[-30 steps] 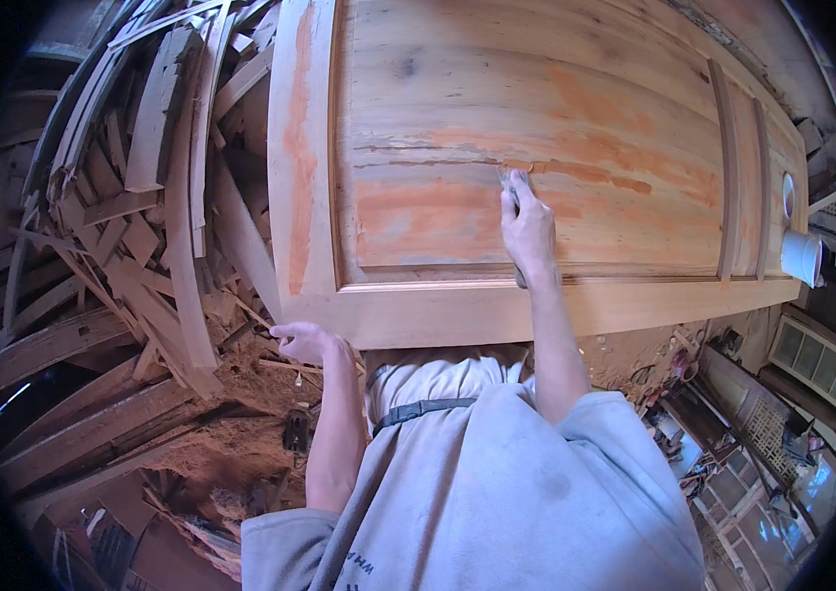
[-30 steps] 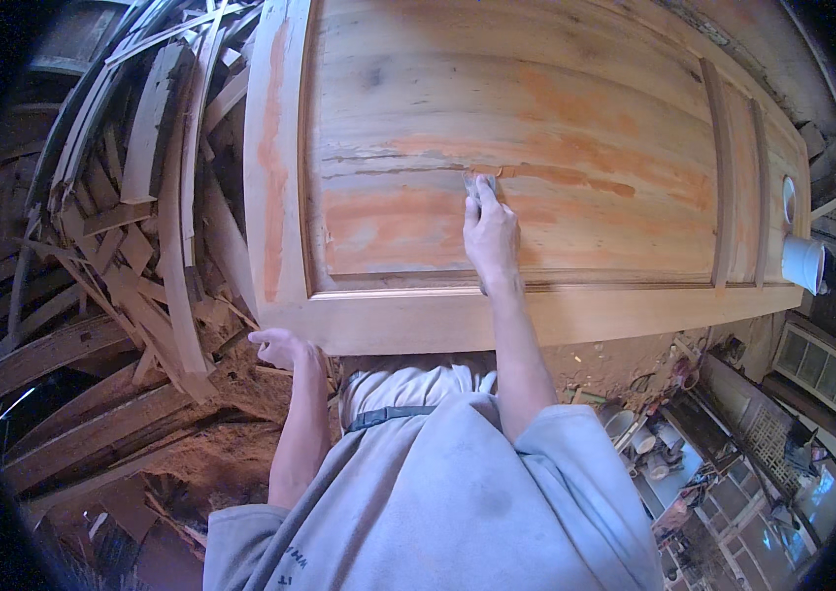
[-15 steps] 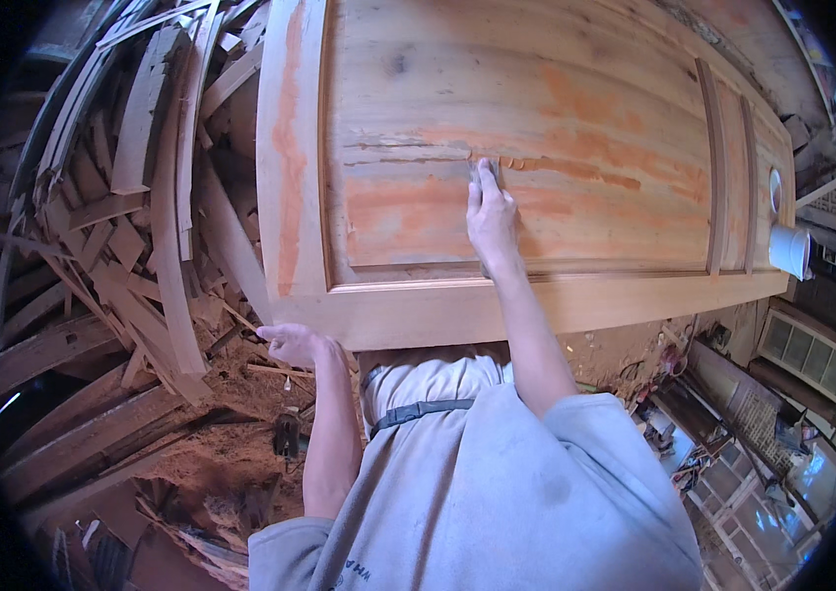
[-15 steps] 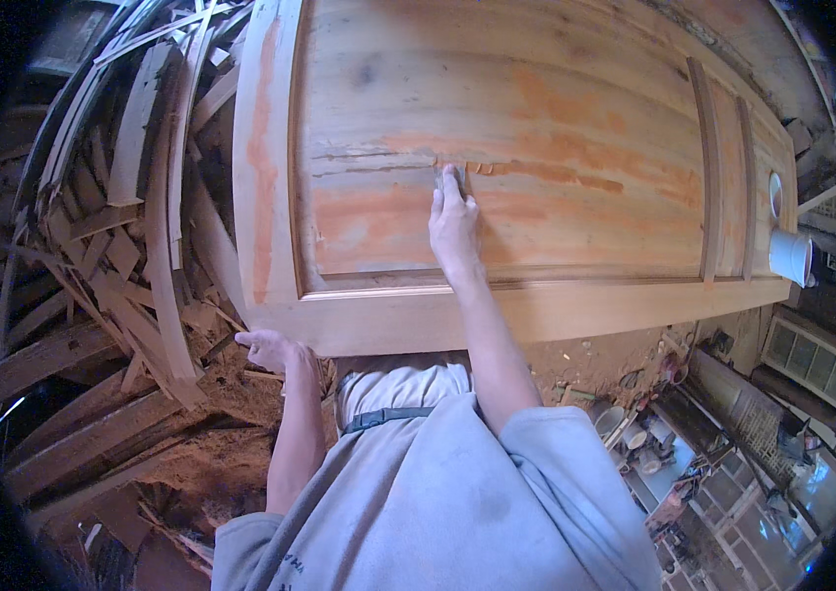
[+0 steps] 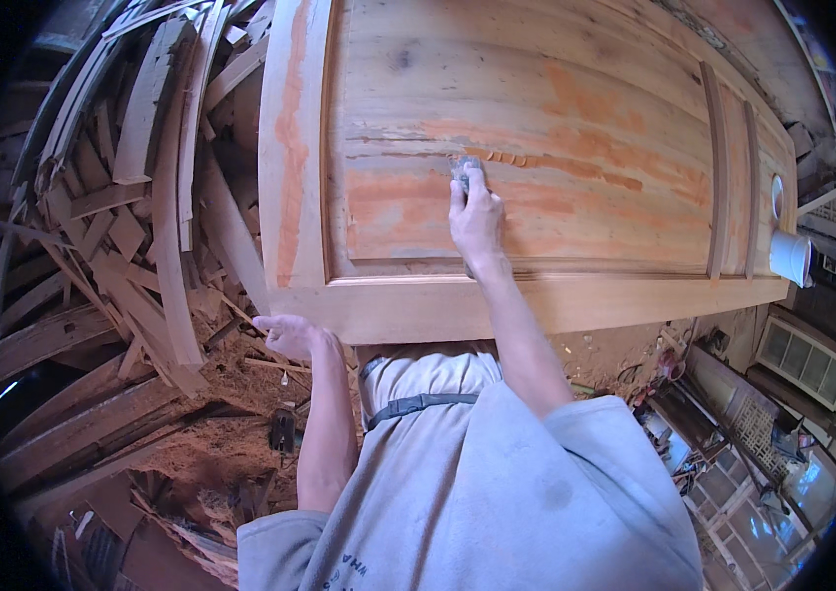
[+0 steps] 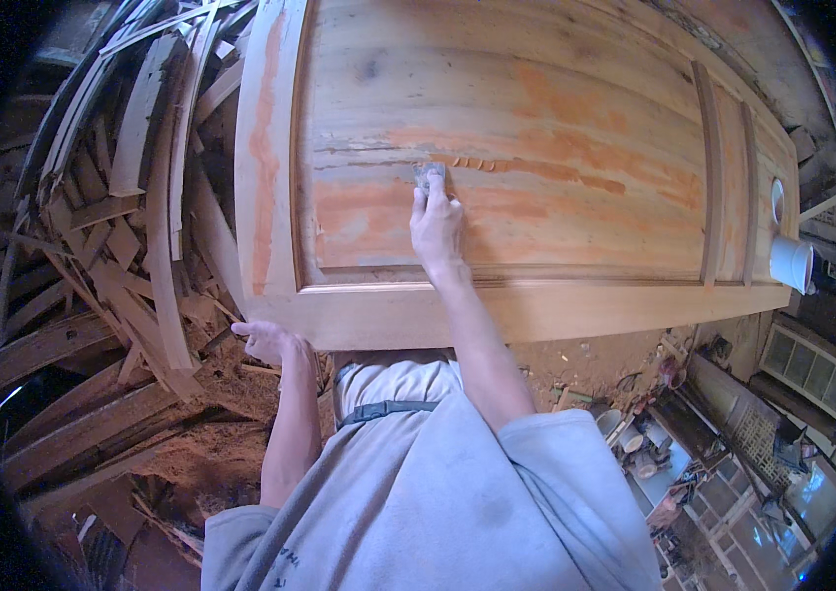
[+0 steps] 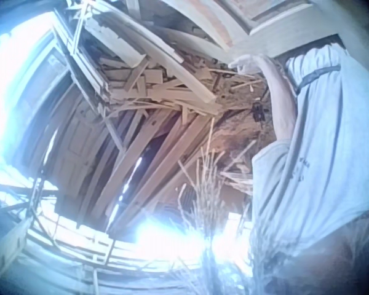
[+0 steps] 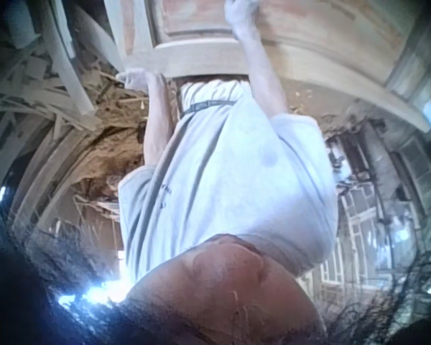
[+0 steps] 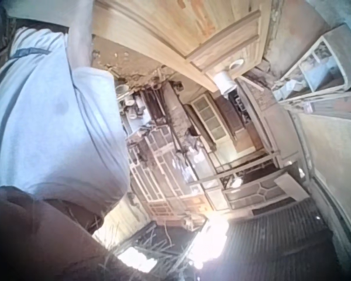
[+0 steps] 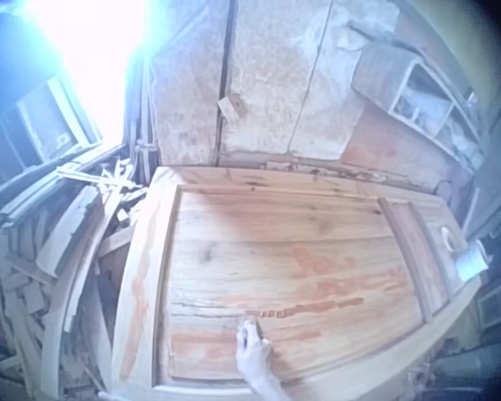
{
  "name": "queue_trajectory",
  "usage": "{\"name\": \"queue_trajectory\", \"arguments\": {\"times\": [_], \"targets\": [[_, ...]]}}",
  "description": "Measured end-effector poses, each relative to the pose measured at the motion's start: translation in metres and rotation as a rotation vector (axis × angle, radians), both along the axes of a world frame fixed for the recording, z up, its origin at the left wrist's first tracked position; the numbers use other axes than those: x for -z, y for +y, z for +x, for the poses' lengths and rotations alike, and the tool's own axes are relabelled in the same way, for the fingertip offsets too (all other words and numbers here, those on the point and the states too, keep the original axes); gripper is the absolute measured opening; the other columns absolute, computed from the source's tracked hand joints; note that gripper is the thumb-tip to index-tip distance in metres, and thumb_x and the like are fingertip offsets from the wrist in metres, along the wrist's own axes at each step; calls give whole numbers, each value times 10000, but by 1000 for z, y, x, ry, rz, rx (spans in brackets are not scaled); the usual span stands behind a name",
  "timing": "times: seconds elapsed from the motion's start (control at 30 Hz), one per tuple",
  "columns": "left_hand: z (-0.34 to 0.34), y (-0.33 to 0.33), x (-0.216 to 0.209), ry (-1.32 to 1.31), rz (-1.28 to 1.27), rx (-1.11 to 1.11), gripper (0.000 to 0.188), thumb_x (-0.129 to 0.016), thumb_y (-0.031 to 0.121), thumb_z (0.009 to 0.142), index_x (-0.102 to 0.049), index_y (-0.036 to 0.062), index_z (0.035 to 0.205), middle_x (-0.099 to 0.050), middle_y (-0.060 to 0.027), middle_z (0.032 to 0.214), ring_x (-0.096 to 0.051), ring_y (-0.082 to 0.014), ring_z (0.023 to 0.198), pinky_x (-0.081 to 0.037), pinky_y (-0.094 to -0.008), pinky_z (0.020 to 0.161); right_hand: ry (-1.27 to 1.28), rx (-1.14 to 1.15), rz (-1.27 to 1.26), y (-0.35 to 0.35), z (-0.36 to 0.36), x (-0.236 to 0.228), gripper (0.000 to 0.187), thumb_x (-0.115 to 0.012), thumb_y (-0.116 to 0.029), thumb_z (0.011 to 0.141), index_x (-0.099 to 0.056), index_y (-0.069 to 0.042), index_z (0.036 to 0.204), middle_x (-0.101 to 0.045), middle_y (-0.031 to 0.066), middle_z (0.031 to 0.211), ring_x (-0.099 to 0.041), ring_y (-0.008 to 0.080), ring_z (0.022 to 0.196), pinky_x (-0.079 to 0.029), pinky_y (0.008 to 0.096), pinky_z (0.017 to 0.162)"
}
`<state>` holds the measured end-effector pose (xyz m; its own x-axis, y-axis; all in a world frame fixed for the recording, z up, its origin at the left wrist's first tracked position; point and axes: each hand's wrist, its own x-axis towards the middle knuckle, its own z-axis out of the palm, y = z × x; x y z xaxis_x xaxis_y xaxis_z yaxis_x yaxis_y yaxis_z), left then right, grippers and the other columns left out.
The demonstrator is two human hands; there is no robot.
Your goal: The person applies wood putty to cracks and joints in a wooden door using a scraper. They scoop putty from a bucket and smooth it across different sections of the door surface.
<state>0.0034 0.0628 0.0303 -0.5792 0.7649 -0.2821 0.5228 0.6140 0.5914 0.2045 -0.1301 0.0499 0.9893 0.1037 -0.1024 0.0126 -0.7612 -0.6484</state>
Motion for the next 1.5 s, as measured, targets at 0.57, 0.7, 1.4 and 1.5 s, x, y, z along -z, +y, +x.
{"name": "queue_trajectory", "arguments": {"times": [0.57,0.7,1.4,1.5], "targets": [[2,3,-7,10,-58,10,823,-376,694,984,-601,-97,942,-679,-306,975,-669,-431,877,-524,-504,788,74,-354,-135,-13,31,-42,267,-576,-199,976,-585,-63,1206,-682,274,823,-676,474,815,-543,577,728],[8,1,-14,-45,-124,5,853,-373,706,979,-605,-114,1005,-673,-320,1003,-668,-431,913,-522,-504,796,149,-635,-386,-16,90,-61,240,-546,-288,992,-622,-99,1120,-695,244,891,-677,440,854,-545,562,751],[3,0,-6,86,-38,47,729,-408,663,984,-583,-42,1038,-697,-234,969,-692,-386,890,-525,-483,810,260,-341,-184,-86,82,-87,412,-575,-310,1006,-577,-128,1376,-687,211,1191,-683,368,1066,-522,448,943],[-1,2,-3,48,-45,32,713,-419,653,982,-584,-38,1052,-699,-232,955,-692,-387,893,-526,-482,810,134,-307,-62,-39,29,-46,418,-560,-286,1011,-557,-121,1395,-678,257,1165,-676,412,1063,-527,469,929]]}}
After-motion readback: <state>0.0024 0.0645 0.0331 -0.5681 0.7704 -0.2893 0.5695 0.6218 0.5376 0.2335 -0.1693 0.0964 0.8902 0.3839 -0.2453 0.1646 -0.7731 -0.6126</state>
